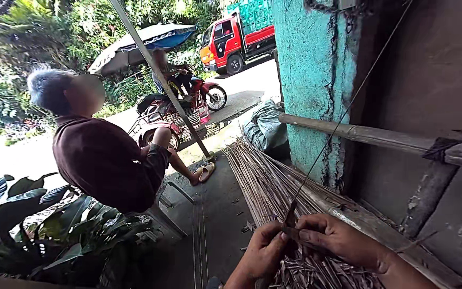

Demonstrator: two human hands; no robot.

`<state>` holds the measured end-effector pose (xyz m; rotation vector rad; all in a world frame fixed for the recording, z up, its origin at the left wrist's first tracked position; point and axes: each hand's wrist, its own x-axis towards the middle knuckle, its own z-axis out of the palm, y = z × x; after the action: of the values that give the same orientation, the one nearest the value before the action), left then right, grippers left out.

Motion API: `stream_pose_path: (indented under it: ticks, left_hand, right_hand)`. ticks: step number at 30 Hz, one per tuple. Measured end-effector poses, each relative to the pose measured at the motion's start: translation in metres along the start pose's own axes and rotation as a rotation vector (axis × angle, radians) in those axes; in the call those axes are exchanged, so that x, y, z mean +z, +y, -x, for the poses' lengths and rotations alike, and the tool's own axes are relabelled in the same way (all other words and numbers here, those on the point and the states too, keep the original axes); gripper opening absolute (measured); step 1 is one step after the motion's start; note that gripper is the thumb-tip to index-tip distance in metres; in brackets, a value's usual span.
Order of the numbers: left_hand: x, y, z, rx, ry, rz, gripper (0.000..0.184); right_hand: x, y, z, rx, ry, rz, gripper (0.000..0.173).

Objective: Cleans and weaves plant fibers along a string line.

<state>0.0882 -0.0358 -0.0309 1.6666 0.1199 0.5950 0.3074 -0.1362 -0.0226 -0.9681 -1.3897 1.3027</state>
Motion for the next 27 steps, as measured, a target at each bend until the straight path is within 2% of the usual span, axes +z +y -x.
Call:
stream_pose_path:
  ticks: [7,11,14,18,27]
  left_hand:
    - [0.0008,-0.0007,-0.0029,0.015,0.104,0.029,0.032]
    - [-0.0022,-0.0050,-0.0037,0.017,0.105,0.078,0.032]
    - [0.0001,-0.0027,-0.0042,-0.008,0.102,0.102,0.028]
    - [0.0020,0.0001,-0.0044,-0.023,0.086,0.089,0.023]
    - [0.0067,-0.0020,-0.0052,0.018,0.102,-0.008,0.031]
  right_hand:
    - [-0.0012,-0.0033,0.0051,-0.058,0.085,-0.038,0.023]
    - [0.0017,-0.0042,0.0029,-0.084,0.132,-0.086,0.021]
    - [0.0004,-0.0007,-0.0008,-0.086,0.112,-0.070,0.021]
    - [-0.0016,-0.0007,-0.0014,0.022,0.057,-0.014,0.022]
    - [-0.0018,0.0011,-0.0024,0.039,0.024,-0.032,0.018]
